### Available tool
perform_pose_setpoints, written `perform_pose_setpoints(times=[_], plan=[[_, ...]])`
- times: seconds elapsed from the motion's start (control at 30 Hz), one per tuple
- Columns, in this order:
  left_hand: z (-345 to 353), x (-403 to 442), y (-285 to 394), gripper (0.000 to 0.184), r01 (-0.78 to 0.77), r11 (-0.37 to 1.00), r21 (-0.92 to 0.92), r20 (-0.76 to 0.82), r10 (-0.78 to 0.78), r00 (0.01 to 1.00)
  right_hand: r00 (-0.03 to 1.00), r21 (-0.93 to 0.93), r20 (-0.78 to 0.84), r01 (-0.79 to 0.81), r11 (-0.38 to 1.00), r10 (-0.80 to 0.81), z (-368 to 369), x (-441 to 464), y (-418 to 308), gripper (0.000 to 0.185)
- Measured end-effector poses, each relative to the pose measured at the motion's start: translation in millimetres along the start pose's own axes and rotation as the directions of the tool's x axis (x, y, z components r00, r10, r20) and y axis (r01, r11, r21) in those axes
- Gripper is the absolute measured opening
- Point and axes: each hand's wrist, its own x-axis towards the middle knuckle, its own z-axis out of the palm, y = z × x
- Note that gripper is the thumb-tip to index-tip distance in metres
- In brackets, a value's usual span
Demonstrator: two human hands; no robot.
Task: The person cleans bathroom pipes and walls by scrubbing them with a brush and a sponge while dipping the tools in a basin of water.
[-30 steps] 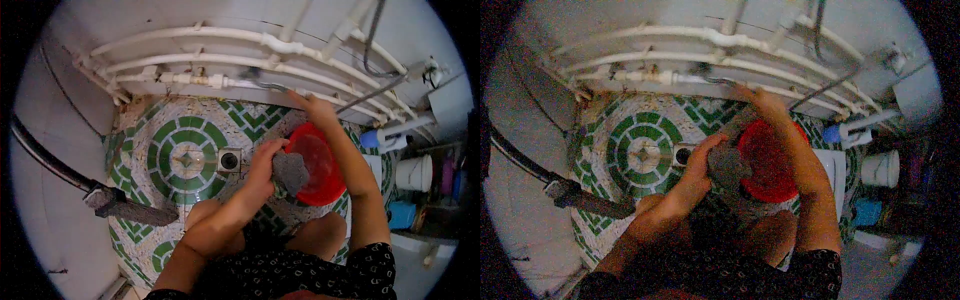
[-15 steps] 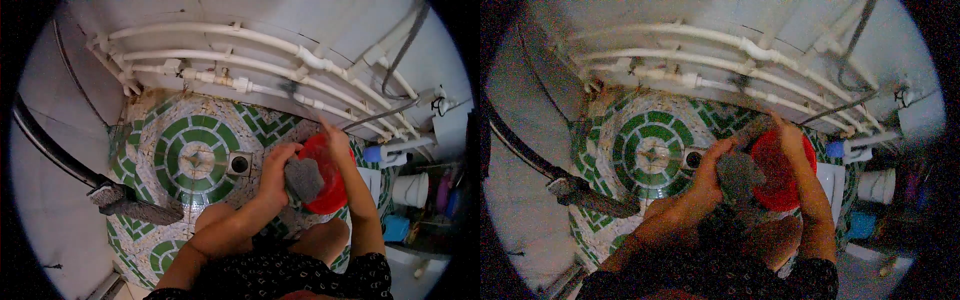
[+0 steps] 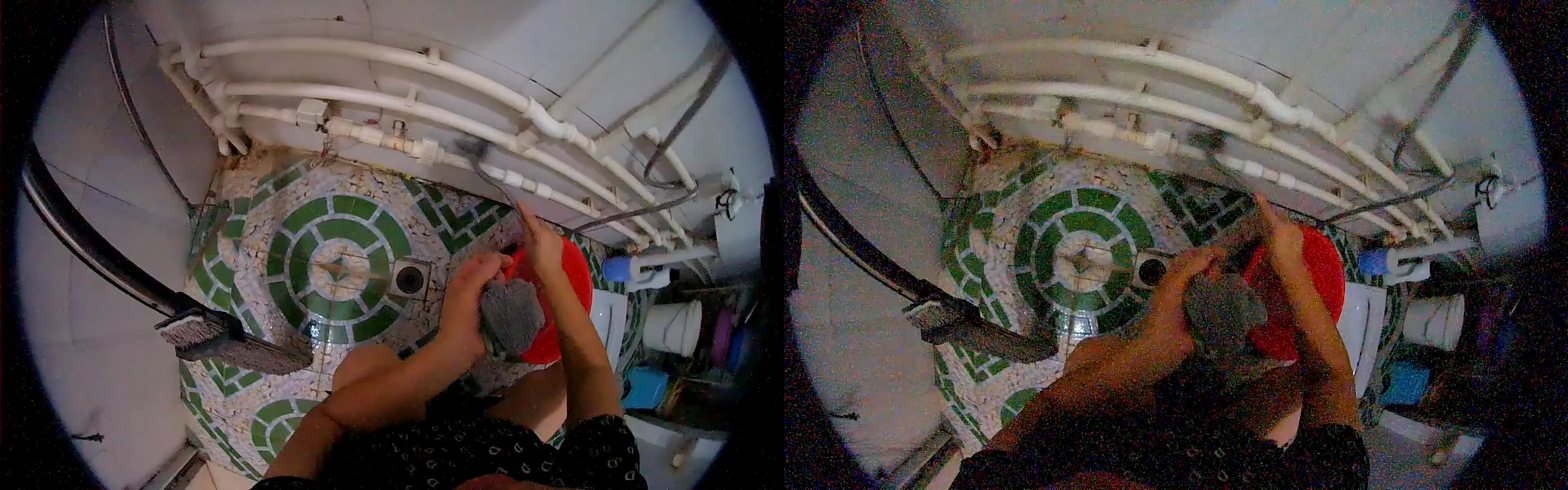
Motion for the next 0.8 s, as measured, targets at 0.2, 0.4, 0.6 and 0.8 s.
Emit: perform_pose_setpoints(times=[0.2,0.4,0.6,0.8], plan=[[-4.0,14.5,-12.8,0.019,0.084,0.993,0.08,-0.09,-0.076,0.993,0.979,0.135,-0.064,0.198,0.971,-0.191,0.1,53.7,-86.4,0.044],[-2.1,11.6,-5.2,0.019,0.104,0.993,-0.063,-0.086,-0.109,0.99,0.993,0.053,-0.063,0.104,0.993,-0.101,-2.2,30.1,-48.2,0.048],[5.7,-13.6,-3.1,0.018,0.106,0.978,0.181,0.029,-0.113,0.993,0.999,0.083,-0.032,-0.034,0.996,0.037,9.0,-3.4,-10.9,0.047],[7.3,-9.4,-13.9,0.022,0.201,0.979,-0.019,-0.086,-0.201,0.976,0.981,0.111,-0.067,0.189,0.976,-0.182,0.3,58.9,-84.2,0.045]])
